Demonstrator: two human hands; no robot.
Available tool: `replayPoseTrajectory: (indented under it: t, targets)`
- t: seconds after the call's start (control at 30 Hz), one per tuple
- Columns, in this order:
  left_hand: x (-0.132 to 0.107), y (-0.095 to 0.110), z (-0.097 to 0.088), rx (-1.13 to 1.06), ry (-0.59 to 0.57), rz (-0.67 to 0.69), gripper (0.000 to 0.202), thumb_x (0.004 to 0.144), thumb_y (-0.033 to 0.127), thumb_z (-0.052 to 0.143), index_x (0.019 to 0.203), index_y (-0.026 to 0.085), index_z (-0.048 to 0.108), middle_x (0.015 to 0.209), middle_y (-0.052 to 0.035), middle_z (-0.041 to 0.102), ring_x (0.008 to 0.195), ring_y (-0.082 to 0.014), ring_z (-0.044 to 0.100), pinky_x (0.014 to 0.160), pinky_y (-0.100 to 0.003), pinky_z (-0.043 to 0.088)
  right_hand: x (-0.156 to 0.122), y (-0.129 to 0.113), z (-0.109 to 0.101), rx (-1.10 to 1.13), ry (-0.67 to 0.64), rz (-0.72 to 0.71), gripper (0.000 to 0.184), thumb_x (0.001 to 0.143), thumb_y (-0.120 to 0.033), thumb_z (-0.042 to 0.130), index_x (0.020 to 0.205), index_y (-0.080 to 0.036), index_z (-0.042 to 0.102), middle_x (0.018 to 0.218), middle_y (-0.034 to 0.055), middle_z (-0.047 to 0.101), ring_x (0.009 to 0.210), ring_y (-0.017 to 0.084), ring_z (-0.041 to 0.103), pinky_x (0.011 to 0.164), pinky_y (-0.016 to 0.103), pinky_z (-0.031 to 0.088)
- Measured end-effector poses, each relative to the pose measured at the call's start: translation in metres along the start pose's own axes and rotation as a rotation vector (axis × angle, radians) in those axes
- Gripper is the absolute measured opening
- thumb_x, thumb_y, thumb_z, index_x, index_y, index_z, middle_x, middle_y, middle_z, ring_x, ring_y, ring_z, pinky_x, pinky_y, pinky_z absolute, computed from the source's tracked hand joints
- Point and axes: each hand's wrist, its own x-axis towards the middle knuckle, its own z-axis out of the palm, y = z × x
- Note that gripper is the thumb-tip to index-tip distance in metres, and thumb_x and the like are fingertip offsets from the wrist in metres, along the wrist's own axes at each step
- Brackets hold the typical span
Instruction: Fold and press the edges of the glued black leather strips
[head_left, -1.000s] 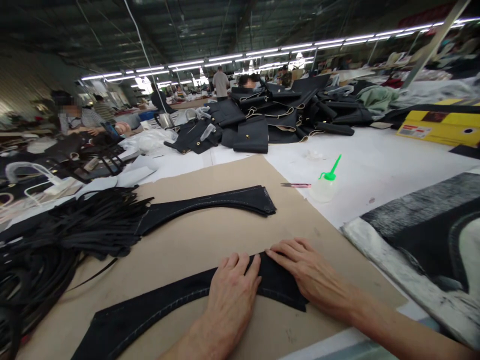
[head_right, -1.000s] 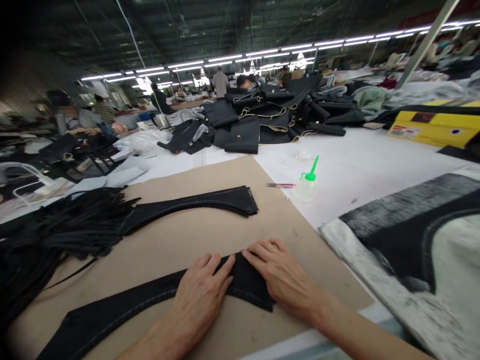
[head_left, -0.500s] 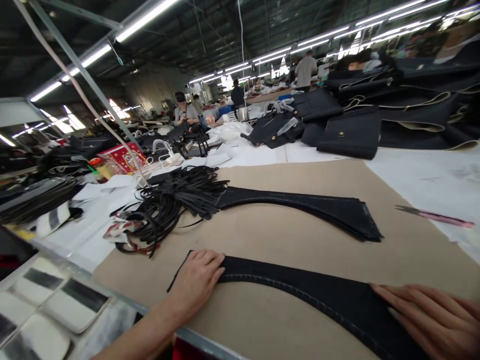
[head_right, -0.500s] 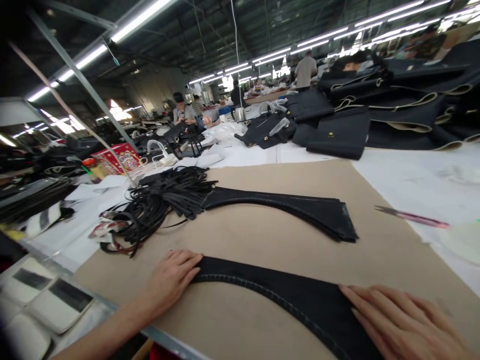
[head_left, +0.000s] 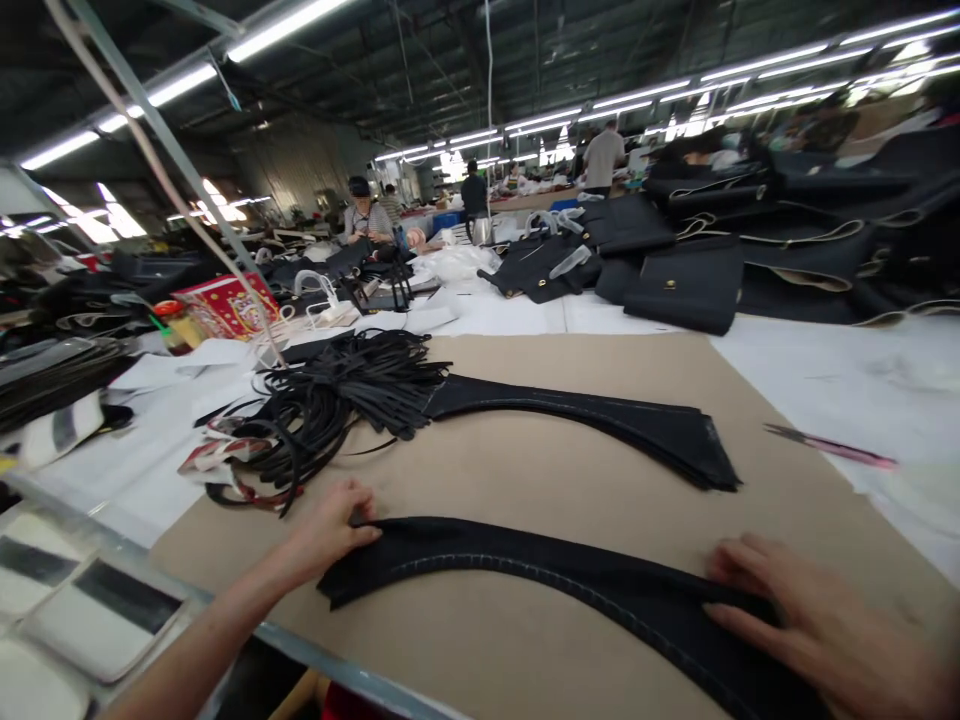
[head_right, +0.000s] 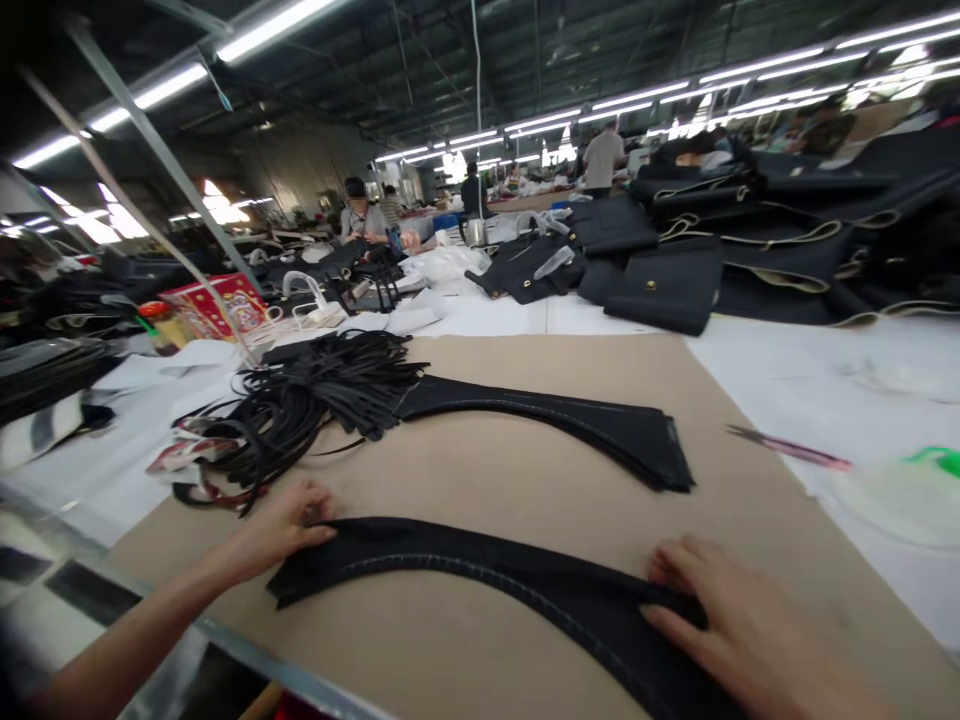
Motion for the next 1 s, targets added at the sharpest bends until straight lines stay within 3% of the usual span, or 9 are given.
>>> replayPoseTrajectory:
  t: [0.13,0.27,0.4,0.5,0.57,0.67,0.77,0.9,1.0]
  targets:
    - [0.002,-0.004,0.002,-0.072,-0.017,-0.047,0.018,0.061,0.025,0.062,0.071,0.021,0.047,0.072,0.0015,0.055,0.077,-0.0216,0.054,0.070,-0.030,0.039,0.004,-0.028,-0.024,0.087,-0.166,0.082,0.006,0.069,-0.030,0.057,0.069,-0.024,0.055,0.078,0.0057,0.064,0.070,0.023,0.061,0.061,0.035,0.050]
    - [0.003,-0.002,0.003,-0.347,-0.074,-0.118,0.040,0.062,0.024,0.058,0.102,0.022,0.050,0.070,0.0054,0.055,0.069,-0.0193,0.056,0.064,-0.028,0.041,0.001,-0.027,-0.031,0.321,-0.175,0.148,0.011,0.073,-0.035,0.051,0.072,-0.024,0.053,0.071,0.0030,0.064,0.067,0.021,0.061,0.061,0.031,0.050]
    - [0.038,0.014,-0.009,-0.608,-0.110,-0.054,0.047,0.064,0.027,0.063,0.110,0.020,0.054,0.080,0.0024,0.062,0.080,-0.0209,0.063,0.072,-0.029,0.045,0.011,-0.006,-0.041,0.514,0.013,0.207,0.030,0.074,-0.048,0.053,0.087,-0.022,0.060,0.086,0.0061,0.067,0.080,0.025,0.064,0.069,0.033,0.053]
    - [0.083,0.039,-0.024,-0.678,-0.013,0.044,0.046,0.064,0.028,0.067,0.107,0.019,0.057,0.089,-0.0002,0.066,0.087,-0.0218,0.063,0.077,-0.030,0.046,0.035,0.013,-0.054,0.506,0.192,0.264,0.037,0.074,-0.048,0.056,0.100,-0.022,0.060,0.097,0.0068,0.067,0.086,0.025,0.064,0.073,0.036,0.052]
    - [0.115,0.056,-0.032,-0.697,0.063,0.077,0.047,0.064,0.030,0.067,0.109,0.019,0.056,0.090,-0.0013,0.066,0.086,-0.0220,0.062,0.077,-0.032,0.047,0.057,0.024,-0.060,0.489,0.298,0.276,0.038,0.074,-0.043,0.056,0.105,-0.021,0.058,0.094,0.0053,0.066,0.081,0.023,0.063,0.069,0.035,0.052]
    - [0.160,0.072,-0.035,-0.651,0.164,0.085,0.048,0.062,0.030,0.066,0.107,0.017,0.059,0.086,-0.0015,0.066,0.086,-0.0222,0.062,0.079,-0.032,0.047,0.091,0.033,-0.065,0.467,0.365,0.266,0.038,0.077,-0.033,0.051,0.113,-0.019,0.055,0.079,0.0009,0.063,0.067,0.019,0.061,0.060,0.030,0.049]
    - [0.201,0.071,-0.025,-0.574,0.190,0.104,0.047,0.061,0.028,0.063,0.106,0.015,0.060,0.077,0.0002,0.064,0.080,-0.0213,0.061,0.076,-0.032,0.047,0.123,0.037,-0.062,0.306,0.370,0.280,0.036,0.078,-0.024,0.047,0.113,-0.018,0.056,0.075,0.0004,0.061,0.065,0.018,0.059,0.060,0.029,0.046]
    - [0.238,0.055,-0.005,-0.334,0.242,0.083,0.050,0.061,0.023,0.054,0.110,0.015,0.058,0.086,-0.0020,0.063,0.082,-0.0213,0.061,0.079,-0.033,0.050,0.153,0.041,-0.050,0.158,0.371,0.277,0.039,0.074,-0.011,0.046,0.111,-0.017,0.057,0.098,0.0075,0.065,0.086,0.021,0.062,0.076,0.033,0.047]
    - [0.241,0.052,0.008,-0.123,0.352,0.104,0.048,0.065,0.022,0.048,0.111,0.014,0.058,0.107,-0.0098,0.060,0.099,-0.0248,0.059,0.092,-0.037,0.046,0.155,0.039,-0.043,0.140,0.391,0.284,0.043,0.075,-0.009,0.049,0.116,-0.013,0.055,0.113,0.0138,0.061,0.101,0.024,0.060,0.090,0.038,0.045]
